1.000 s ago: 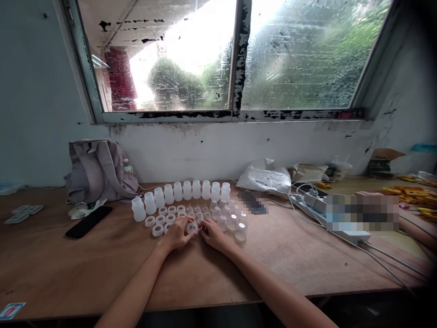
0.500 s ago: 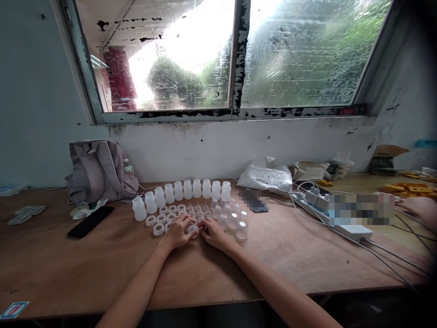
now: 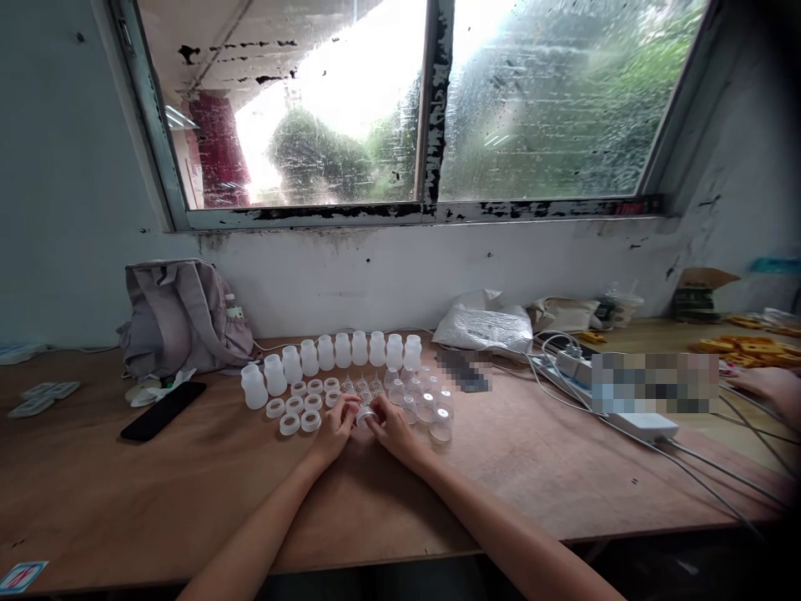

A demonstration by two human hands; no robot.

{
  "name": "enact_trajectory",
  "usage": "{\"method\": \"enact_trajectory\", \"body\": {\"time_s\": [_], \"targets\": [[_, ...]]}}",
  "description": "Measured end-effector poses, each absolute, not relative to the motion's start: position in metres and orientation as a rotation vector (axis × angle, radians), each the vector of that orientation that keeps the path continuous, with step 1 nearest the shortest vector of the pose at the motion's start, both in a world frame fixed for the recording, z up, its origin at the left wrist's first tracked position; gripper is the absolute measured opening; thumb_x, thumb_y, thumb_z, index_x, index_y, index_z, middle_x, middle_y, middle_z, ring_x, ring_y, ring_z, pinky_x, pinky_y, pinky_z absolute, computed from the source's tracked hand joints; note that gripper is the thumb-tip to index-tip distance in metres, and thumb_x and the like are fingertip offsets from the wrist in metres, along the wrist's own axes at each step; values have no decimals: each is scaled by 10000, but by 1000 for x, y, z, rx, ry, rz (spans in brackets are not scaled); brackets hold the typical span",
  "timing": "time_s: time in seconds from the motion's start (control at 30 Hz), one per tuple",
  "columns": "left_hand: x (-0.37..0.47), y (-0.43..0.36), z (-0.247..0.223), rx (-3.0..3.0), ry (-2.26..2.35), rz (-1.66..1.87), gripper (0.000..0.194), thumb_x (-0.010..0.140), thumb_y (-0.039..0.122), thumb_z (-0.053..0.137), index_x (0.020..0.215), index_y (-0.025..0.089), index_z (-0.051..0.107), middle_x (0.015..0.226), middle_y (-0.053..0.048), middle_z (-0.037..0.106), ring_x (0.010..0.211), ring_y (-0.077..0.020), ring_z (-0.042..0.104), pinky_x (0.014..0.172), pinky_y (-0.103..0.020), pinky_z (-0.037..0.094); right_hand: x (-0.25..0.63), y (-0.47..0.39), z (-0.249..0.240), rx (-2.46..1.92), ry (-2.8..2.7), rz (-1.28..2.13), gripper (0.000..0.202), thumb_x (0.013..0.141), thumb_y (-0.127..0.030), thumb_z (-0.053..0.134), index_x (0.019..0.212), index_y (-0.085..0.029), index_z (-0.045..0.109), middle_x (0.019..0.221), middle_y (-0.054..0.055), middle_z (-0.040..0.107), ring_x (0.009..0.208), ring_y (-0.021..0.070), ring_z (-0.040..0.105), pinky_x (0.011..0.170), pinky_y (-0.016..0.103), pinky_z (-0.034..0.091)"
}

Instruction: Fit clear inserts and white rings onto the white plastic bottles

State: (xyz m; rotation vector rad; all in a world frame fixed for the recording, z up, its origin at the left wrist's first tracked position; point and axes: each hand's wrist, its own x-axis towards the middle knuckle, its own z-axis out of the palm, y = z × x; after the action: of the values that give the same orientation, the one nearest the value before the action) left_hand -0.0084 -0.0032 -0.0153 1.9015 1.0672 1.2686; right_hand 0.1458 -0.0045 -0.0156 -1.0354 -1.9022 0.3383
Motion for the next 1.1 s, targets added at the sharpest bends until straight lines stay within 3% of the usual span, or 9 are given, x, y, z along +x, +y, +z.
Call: {"method": "enact_trajectory", "body": {"time_s": [0.17, 0.33, 0.6, 0.9, 1.0, 1.1], "targets": [[-7, -9, -12, 1845, 979, 1159, 197, 809, 274, 394, 960, 188, 486, 822, -28, 563, 613, -115, 565, 547, -233, 464, 149, 1, -19, -1081, -1857, 326, 54, 696, -176, 459, 714, -193, 411, 591, -38, 429, 527, 100, 403, 505, 198, 317], [-6, -8, -17, 1891, 960, 1114, 328, 621, 83, 469, 932, 187, 468, 791, 4, 523, 544, -73, 504, 507, -192, 420, 147, 2, -22, -1120, -1902, 288, 86, 670, -156, 436, 742, -197, 413, 604, -34, 431, 535, 107, 395, 508, 203, 297], [-6, -8, -16, 1996, 1029, 1121, 365, 572, 45, 472, 910, 185, 478, 735, 20, 487, 524, -63, 459, 492, -178, 388, 143, 8, -25, -1155, -1893, 299, 184, 610, -96, 405, 763, -198, 416, 586, -39, 411, 533, 110, 396, 498, 198, 281], [-4, -18, -8, 2182, 1057, 1194, 217, 771, 259, 477, 970, 191, 530, 793, -18, 568, 641, -111, 541, 571, -214, 450, 152, 5, -20, -1015, -1849, 382, 201, 642, -94, 443, 819, -186, 462, 600, -42, 424, 538, 102, 403, 517, 207, 316], [-7, -14, -9, 2199, 1149, 1255, 215, 792, 268, 454, 983, 193, 519, 772, -16, 566, 603, -108, 531, 564, -223, 451, 152, -2, -12, -909, -1870, 564, 249, 694, -132, 464, 934, -192, 494, 655, -25, 485, 576, 107, 456, 547, 213, 370], [-14, -8, -9, 2228, 1244, 1317, 212, 820, 258, 408, 988, 194, 520, 800, -27, 567, 643, -123, 538, 594, -238, 456, 151, -7, -5, -847, -1801, 875, 263, 780, -268, 455, 1030, -208, 508, 714, -3, 530, 599, 111, 499, 537, 216, 415]]}}
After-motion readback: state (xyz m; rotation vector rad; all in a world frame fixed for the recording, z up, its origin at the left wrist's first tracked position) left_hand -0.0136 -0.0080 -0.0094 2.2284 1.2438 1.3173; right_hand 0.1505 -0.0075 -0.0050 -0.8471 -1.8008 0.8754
